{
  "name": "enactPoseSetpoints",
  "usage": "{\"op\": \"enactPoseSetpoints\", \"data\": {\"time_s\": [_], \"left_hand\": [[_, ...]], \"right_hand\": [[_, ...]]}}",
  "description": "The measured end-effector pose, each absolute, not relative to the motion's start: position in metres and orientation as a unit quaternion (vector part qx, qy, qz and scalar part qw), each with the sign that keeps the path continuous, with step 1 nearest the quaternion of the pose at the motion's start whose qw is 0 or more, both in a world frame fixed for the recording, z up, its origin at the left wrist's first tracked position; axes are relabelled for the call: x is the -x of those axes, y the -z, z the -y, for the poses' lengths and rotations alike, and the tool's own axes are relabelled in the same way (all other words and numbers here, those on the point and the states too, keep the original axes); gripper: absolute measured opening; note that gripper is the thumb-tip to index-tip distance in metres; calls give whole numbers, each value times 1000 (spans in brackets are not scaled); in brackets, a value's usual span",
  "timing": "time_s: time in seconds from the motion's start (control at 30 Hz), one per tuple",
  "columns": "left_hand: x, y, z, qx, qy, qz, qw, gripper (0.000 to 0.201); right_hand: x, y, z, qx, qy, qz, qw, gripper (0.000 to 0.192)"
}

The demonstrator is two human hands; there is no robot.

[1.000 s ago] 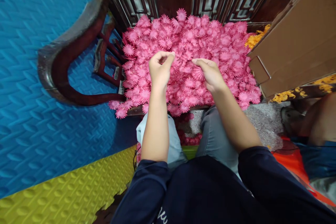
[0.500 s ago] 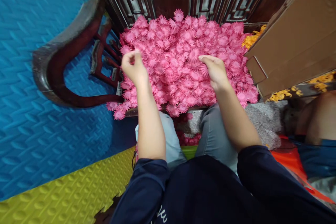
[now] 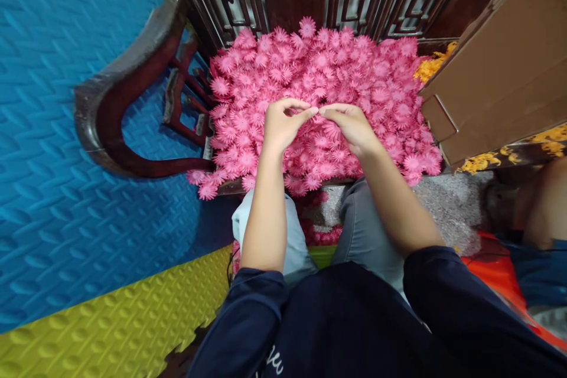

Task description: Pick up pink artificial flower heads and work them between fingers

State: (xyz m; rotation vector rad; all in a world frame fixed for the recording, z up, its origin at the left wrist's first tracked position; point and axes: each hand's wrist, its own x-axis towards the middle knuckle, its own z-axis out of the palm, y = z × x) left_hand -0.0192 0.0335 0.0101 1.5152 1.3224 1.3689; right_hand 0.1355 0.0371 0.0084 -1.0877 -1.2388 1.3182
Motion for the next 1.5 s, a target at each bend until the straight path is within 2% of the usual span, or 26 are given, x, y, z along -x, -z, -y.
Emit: {"op": "enactPoseSetpoints", "data": {"time_s": [0.2,0.57,0.77,0.97,1.17,1.33,1.5], "left_hand": [[17,-11,-34,-588,-520,-516,342,13],[14,-9,-34,-593,-507,-456,428,29],[11,-12,-35,-565,-508,-450,470,18],[12,-14,-34,-541,-524,-460,471,14],[9,-17,-32,-548,-514,-451,482,23],[10,-11,-35,-570,-517,-449,454,29],[14,-7,-39,-555,-540,-479,413,24]], "right_hand": [[-135,-11,-35,435,-560,509,487,5],[-136,-14,-37,433,-565,497,496,6],[-135,-17,-35,448,-577,484,482,6],[-134,-19,-34,445,-589,481,474,13],[-136,-19,-35,415,-611,463,490,15],[-137,-21,-34,422,-598,477,487,17],[-140,-22,-34,431,-595,470,489,15]]}}
